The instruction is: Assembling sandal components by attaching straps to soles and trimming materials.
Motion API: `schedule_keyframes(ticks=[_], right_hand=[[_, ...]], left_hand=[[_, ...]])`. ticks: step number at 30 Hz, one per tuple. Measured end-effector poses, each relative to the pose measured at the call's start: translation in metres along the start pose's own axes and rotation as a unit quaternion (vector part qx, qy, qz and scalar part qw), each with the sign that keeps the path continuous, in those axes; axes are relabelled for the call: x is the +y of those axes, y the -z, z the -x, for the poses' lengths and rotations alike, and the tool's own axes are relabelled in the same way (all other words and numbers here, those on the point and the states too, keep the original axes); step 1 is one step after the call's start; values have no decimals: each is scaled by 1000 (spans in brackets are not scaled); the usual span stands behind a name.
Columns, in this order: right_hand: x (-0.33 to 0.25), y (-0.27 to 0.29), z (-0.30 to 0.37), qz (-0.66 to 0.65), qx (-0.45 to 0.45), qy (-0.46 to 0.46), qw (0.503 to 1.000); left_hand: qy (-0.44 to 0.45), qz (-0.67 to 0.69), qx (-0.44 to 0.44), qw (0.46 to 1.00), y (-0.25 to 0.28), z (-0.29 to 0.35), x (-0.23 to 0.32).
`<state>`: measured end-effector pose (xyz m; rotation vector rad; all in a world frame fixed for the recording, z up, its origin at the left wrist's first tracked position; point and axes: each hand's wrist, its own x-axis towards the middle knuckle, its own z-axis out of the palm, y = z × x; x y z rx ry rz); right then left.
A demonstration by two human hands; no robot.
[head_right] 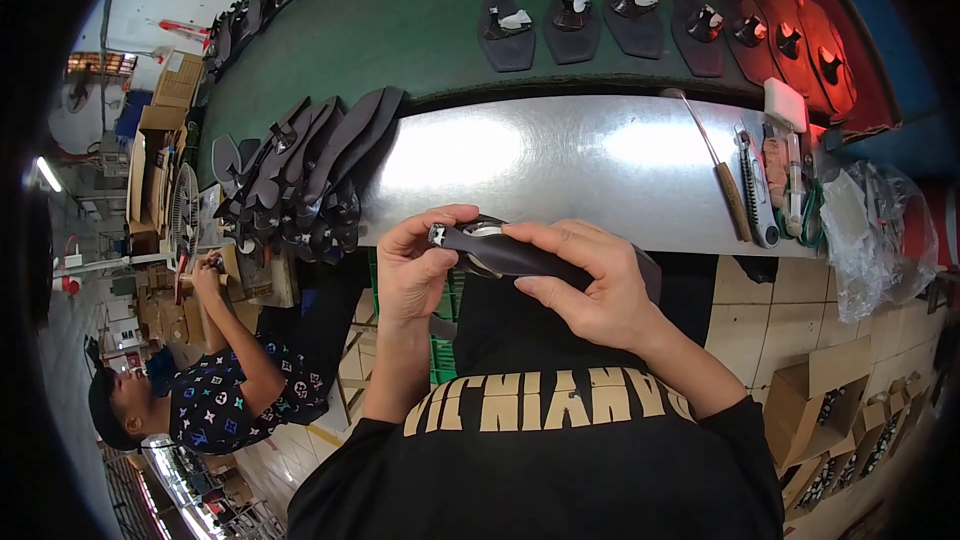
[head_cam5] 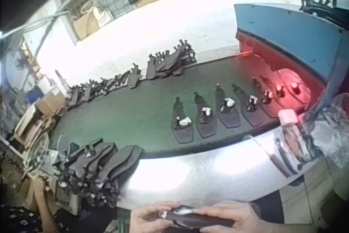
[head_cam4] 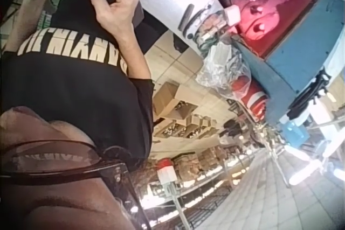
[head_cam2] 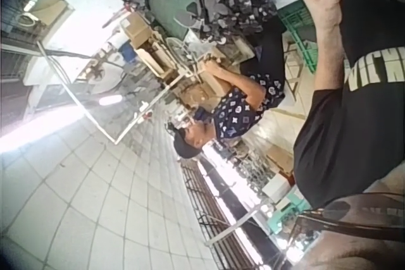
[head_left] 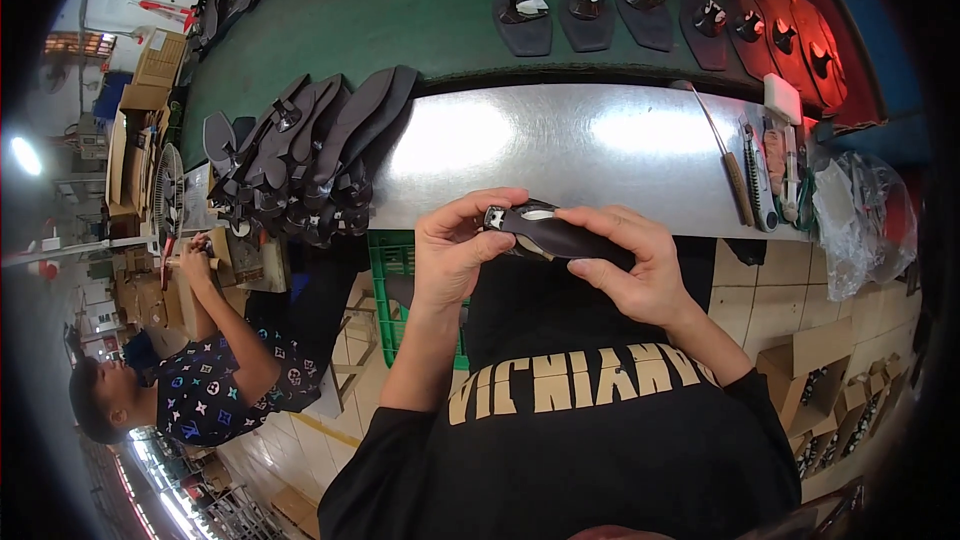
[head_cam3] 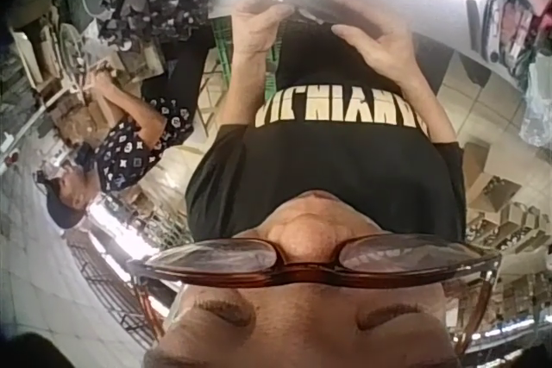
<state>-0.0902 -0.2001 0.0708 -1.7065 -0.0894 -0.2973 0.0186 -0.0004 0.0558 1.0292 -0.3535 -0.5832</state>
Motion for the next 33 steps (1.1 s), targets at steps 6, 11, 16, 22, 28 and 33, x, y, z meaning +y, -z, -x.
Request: schedule_keyframes(ticks=[6,11,16,22,28,33], right_hand=[[-3,2,-2,65,-12,29,997],[-7,3,-7,119,-17,60,991],[-8,3,-6,153,-15,81,985],[-5,0,-4,172,-27,85,981],[-1,0,-4,198,-56,61,977],[12,-4,-2,78,-33,-50,995]], left_hand=[[-30,-85,-14,996,4,2,-3],[-59,-122,-62,989,7,2,-2],[-51,-117,-92,987,12,4,-3],[-50,-166,-123,977,11,4,-1],[-14,-195,-108,975,5,5,-3],[45,-196,-61,978,4,11,-12]])
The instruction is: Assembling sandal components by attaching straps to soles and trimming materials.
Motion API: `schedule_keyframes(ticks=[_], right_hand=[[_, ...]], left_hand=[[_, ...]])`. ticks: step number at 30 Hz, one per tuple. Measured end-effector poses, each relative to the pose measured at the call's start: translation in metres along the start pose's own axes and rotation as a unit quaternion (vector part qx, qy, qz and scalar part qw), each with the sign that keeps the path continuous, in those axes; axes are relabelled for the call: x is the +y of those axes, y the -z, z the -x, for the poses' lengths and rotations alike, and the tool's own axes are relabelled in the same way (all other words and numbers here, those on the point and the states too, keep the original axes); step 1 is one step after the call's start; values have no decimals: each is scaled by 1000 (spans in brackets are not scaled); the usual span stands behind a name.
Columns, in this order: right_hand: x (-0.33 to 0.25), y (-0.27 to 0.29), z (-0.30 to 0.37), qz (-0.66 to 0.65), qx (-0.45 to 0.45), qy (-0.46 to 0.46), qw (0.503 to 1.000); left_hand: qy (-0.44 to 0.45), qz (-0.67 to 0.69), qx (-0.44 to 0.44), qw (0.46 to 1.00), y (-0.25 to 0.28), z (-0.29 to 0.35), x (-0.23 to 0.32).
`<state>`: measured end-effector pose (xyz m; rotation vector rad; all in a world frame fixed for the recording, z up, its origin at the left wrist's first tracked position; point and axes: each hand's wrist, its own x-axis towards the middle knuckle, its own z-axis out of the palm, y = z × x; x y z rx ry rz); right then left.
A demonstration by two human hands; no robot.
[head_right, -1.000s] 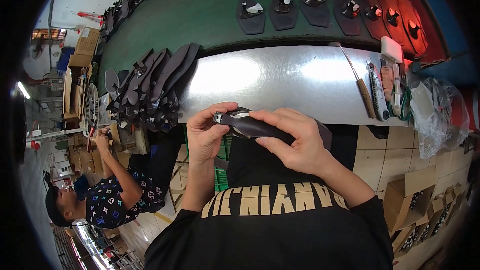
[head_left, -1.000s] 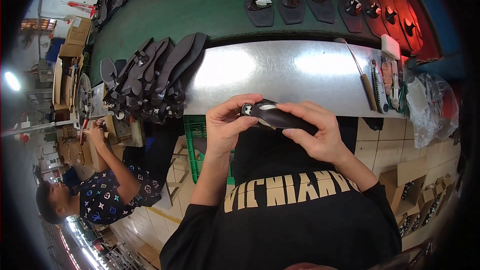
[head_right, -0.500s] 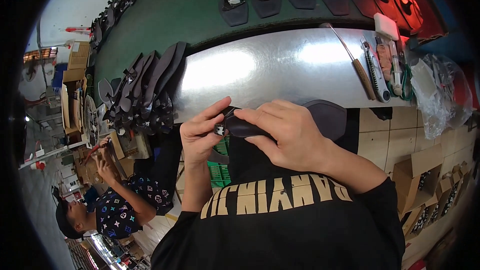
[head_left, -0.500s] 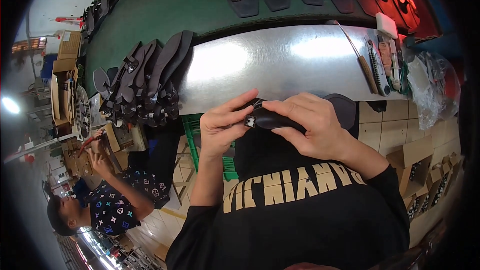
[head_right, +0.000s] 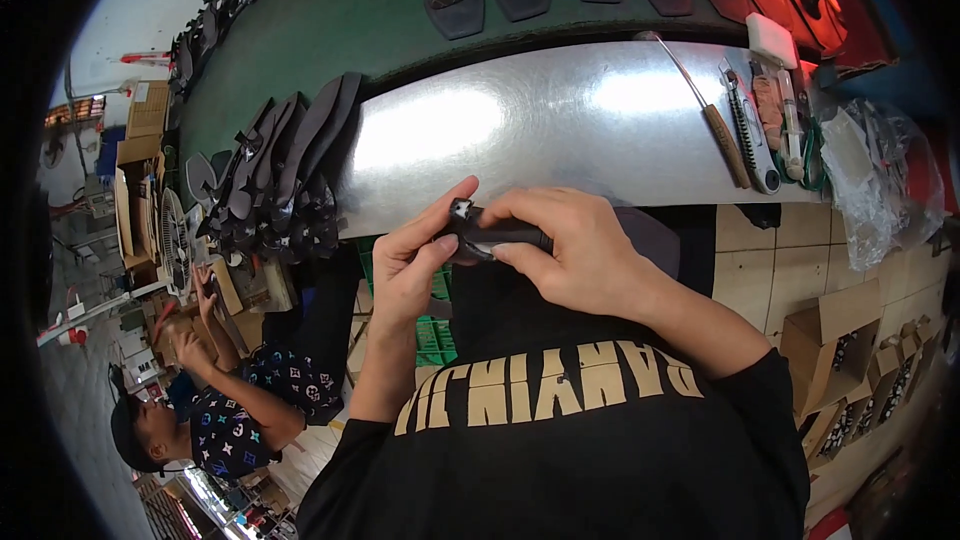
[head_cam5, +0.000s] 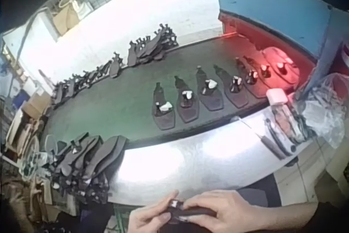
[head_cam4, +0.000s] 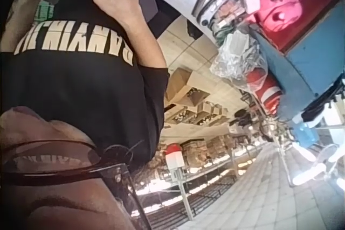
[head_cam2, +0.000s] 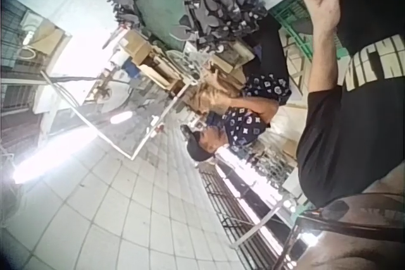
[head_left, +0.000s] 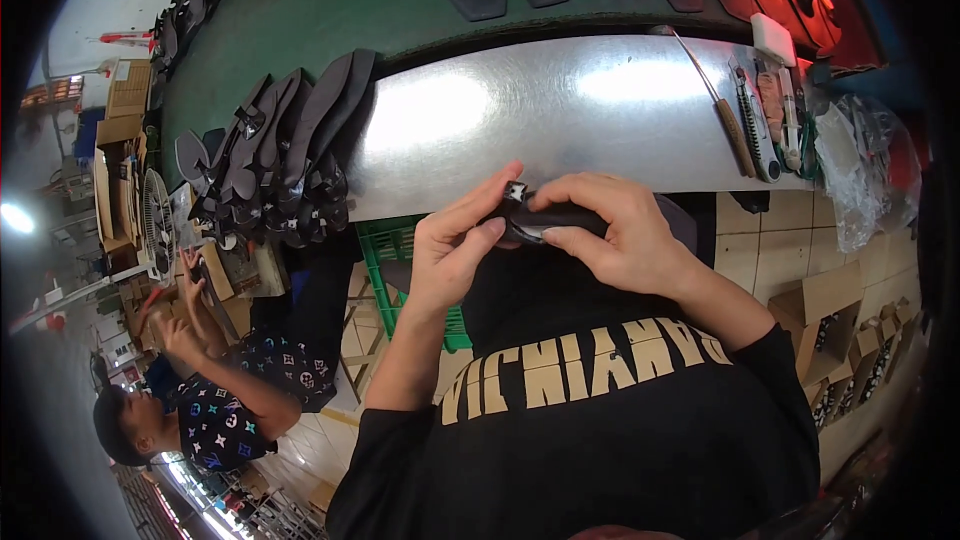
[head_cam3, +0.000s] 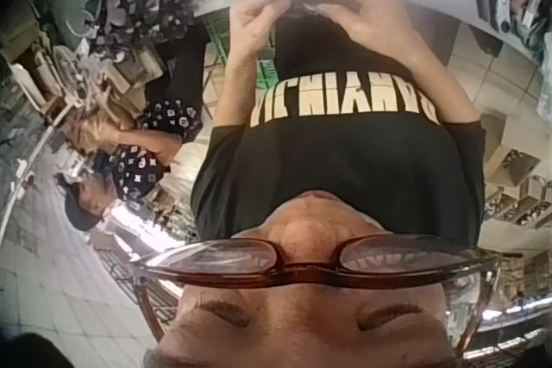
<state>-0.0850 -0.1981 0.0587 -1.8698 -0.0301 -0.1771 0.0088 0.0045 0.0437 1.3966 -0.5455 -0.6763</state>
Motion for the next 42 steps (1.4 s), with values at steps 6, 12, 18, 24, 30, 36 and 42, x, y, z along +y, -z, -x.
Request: schedule_keyframes(ticks=[6,12,18,24,30,36,42], right_hand=[[6,-6,4,80,3,48,996],[7,1,0,139,-59,94,984],[11,-5,4,94,-39,79,992],[18,-13,6,112,-3,97,989],[24,-20,9,157,82,209,962],[12,-6,13,171,32,205,963],[19,-6,16,115,93,122,981]], left_hand=[[101,41,47,993,-14,0,9],[114,63,72,989,-13,1,0],[122,64,98,986,-14,-1,4],[113,45,124,985,-17,-3,6],[252,182,105,945,-11,-7,14],[189,230,105,949,-15,-7,19],[276,119,0,954,-9,-5,20]])
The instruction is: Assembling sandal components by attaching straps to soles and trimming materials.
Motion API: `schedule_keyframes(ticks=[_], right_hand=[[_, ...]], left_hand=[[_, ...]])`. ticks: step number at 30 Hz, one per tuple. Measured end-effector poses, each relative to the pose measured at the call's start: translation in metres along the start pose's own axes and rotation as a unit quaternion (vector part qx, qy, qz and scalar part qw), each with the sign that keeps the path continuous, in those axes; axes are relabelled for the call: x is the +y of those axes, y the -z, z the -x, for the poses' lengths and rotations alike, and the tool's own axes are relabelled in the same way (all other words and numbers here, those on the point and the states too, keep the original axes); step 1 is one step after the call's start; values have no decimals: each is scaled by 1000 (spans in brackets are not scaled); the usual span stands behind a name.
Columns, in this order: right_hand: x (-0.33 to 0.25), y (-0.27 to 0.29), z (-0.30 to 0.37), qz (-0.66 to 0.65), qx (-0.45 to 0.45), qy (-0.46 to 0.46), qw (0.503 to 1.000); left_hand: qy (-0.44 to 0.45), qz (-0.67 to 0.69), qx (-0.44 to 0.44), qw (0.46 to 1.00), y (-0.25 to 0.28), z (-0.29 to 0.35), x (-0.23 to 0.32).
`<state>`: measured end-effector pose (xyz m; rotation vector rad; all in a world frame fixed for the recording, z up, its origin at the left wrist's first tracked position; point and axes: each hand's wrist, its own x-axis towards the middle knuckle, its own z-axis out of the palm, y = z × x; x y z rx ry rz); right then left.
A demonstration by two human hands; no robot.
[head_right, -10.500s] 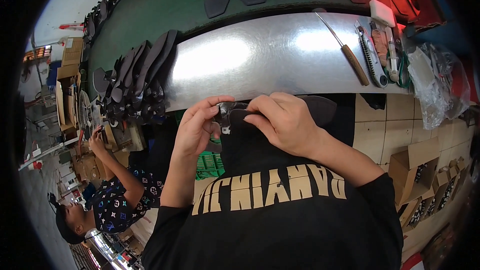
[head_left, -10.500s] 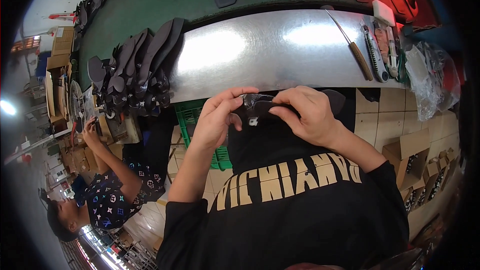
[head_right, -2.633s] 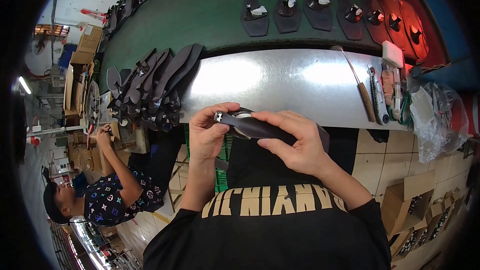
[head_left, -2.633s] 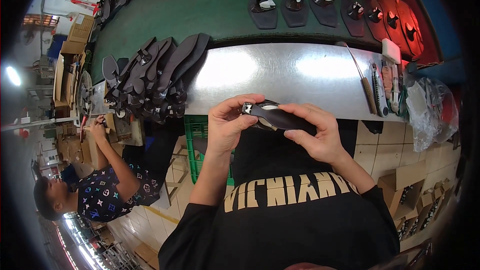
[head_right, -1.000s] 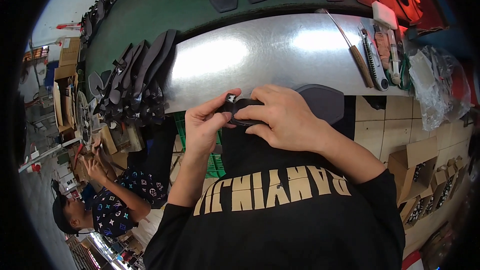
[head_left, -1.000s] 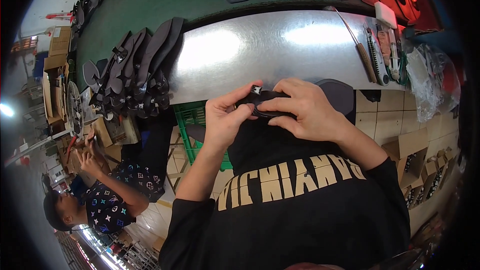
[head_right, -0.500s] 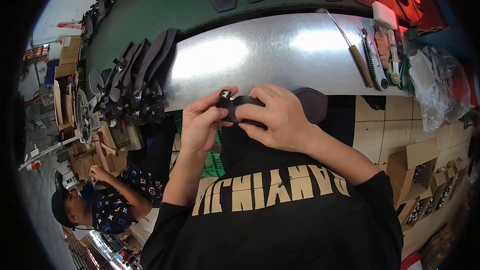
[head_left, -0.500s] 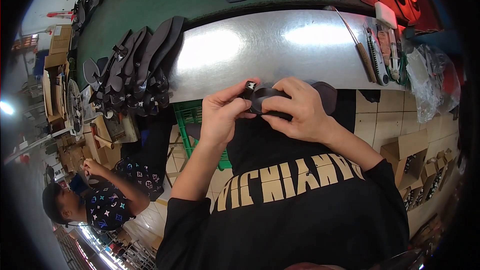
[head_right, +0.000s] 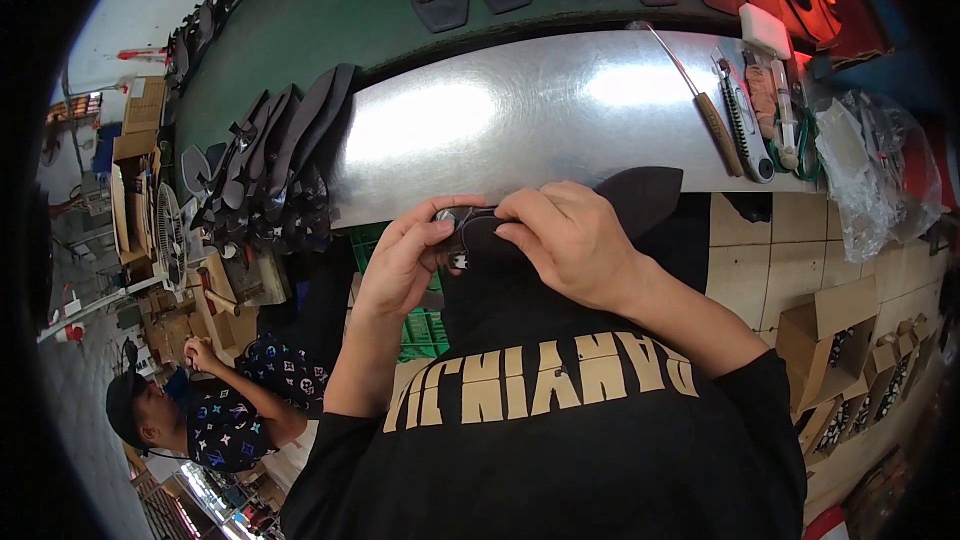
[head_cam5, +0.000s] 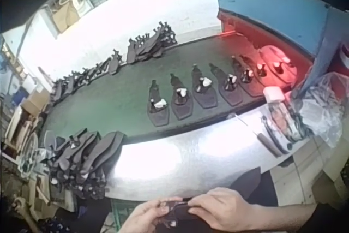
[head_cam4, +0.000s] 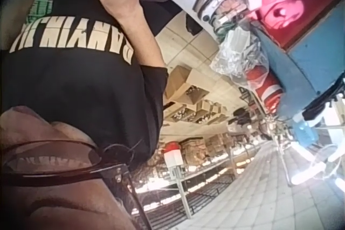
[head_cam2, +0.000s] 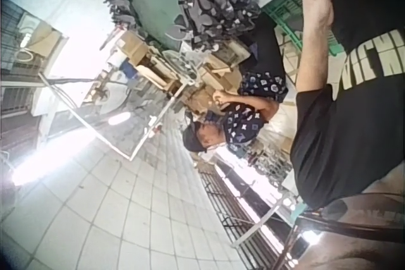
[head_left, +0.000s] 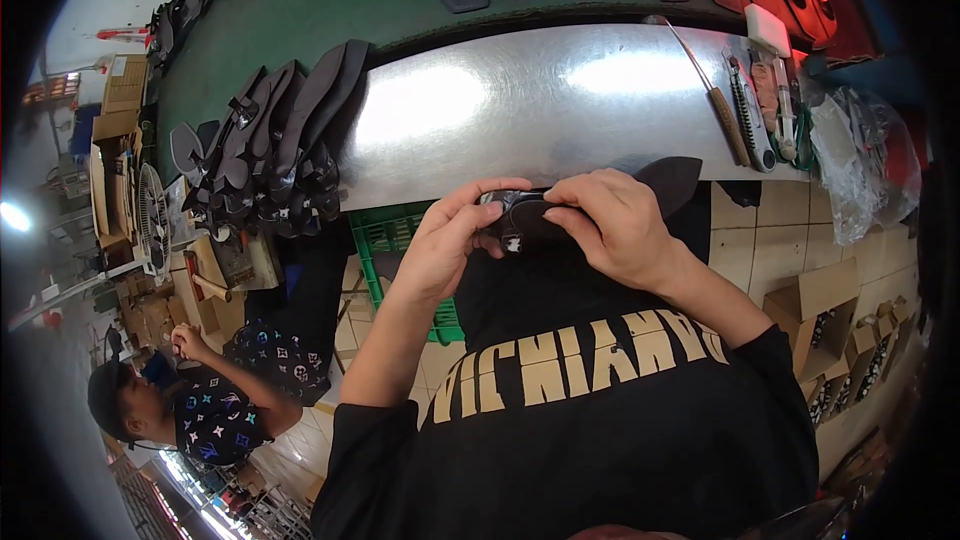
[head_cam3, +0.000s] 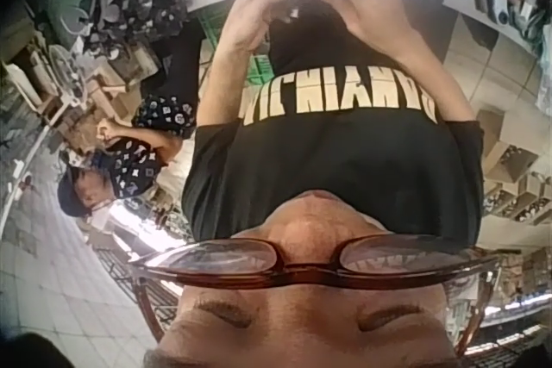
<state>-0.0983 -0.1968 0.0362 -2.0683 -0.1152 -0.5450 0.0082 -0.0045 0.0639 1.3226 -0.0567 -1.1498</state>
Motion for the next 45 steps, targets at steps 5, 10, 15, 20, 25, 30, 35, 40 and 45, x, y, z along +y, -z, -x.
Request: schedule_keyframes(ticks=[5,10,15,20,25,30,35,40,45], right_hand=[[-2,1,0,-1,-21,7,1000],[2,-1,3,11,-26,16,999],[-1,-5,6,-34,-27,-47,998],[1,5,-1,-90,-85,-97,988],[14,19,-19,-399,-205,-262,855],[18,45,-41,-18,98,-14,995],[89,84,-25,369,248,-80,892],[110,68,10,359,138,-168,908],[49,33,5,-172,32,-258,950]], left_hand=[[-1,-37,25,999,-9,1,0],[1,-105,39,994,-16,3,-5],[-28,-183,69,980,-16,3,-13],[-147,-257,88,951,-13,1,-19],[-172,-197,39,964,-21,0,-4],[-158,54,99,981,9,-5,-2],[-124,202,172,956,54,-24,-36],[-62,288,167,941,51,-28,-49],[21,433,135,891,11,-44,-32]])
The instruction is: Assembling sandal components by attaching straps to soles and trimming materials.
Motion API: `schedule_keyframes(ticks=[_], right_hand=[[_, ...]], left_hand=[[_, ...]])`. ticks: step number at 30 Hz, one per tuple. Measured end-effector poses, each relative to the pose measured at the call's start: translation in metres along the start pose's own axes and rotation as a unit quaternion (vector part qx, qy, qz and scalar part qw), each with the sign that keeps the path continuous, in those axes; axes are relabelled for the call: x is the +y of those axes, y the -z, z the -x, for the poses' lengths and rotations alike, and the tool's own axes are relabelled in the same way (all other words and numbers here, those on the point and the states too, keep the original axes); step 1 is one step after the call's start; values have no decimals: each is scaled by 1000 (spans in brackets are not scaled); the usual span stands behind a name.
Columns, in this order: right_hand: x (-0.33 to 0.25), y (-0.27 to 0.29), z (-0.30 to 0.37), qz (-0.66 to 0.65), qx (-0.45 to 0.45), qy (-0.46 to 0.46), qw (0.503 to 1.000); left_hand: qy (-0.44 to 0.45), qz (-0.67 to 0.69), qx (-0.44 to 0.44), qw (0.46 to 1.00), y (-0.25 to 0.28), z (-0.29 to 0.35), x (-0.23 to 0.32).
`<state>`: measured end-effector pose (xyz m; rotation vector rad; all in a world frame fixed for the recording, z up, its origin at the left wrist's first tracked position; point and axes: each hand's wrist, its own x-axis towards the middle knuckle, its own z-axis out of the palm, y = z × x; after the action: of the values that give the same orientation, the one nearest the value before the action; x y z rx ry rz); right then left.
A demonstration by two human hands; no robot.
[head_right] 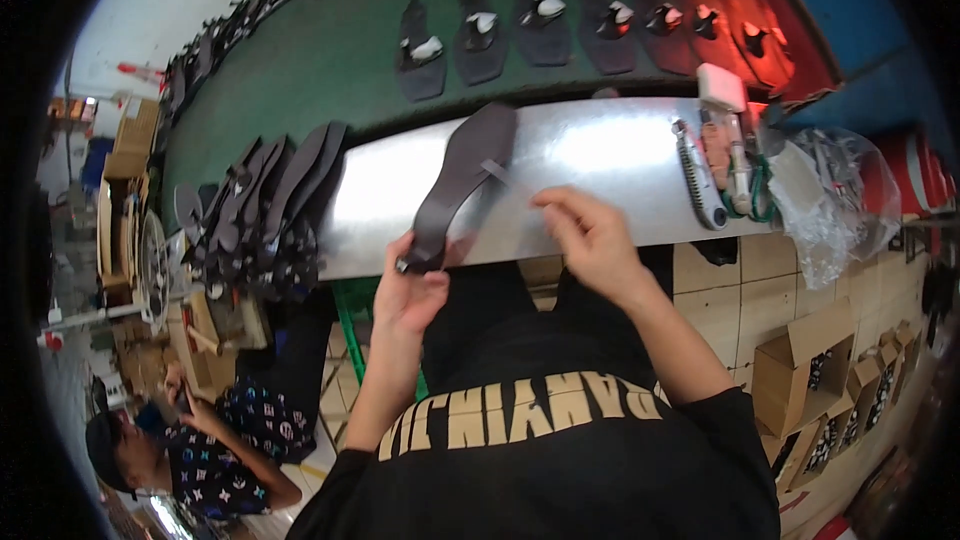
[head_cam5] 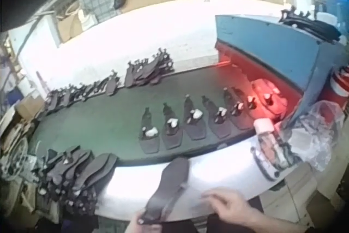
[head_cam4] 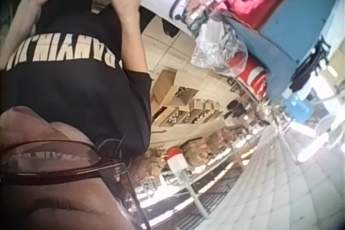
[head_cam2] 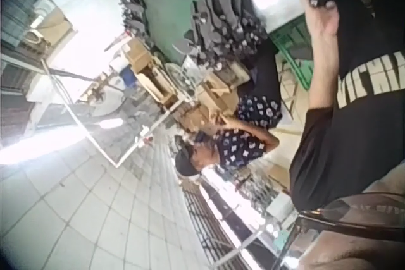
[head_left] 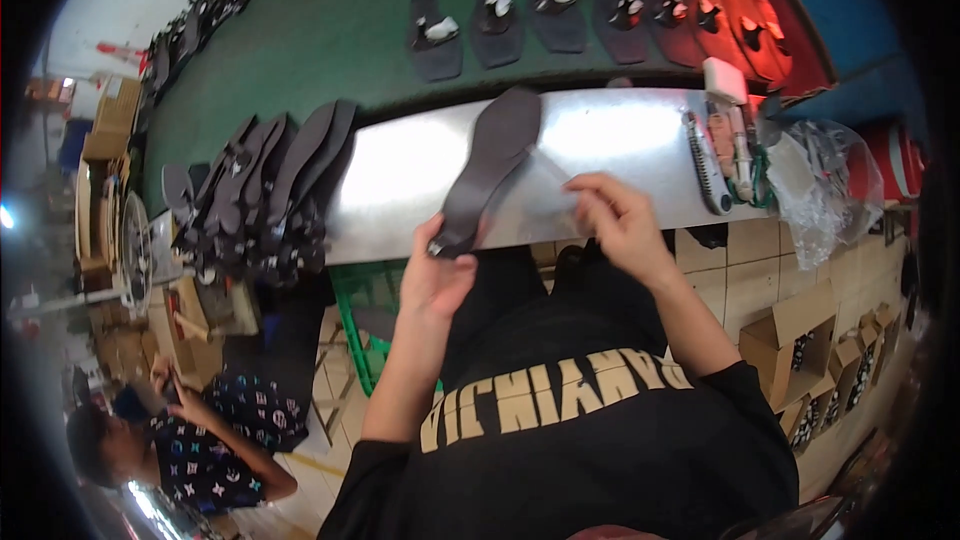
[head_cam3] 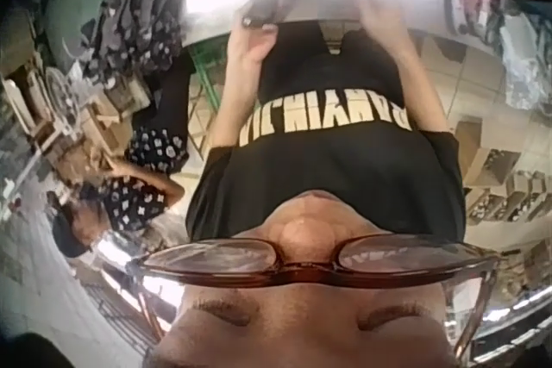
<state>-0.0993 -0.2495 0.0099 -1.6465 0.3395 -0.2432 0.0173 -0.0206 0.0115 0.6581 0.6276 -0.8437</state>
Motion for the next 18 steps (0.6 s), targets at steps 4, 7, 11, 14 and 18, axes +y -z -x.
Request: schedule_keyframes(ticks=[4,7,11,14,18], right_hand=[[-23,-50,20,-138,-191,-127,964],[0,-73,22,-157,-138,-50,977],[13,-78,23,-161,-103,-24,981],[-9,-60,18,-316,-150,-199,915],[-32,-54,20,-185,-251,-179,933]], left_hand=[[41,10,-17,999,-13,-7,-16],[52,-11,-54,997,-9,-12,-16],[-10,-22,-44,999,-10,0,-19],[-21,-49,-28,998,-5,5,-20],[-192,-174,-31,965,-10,11,-19]])
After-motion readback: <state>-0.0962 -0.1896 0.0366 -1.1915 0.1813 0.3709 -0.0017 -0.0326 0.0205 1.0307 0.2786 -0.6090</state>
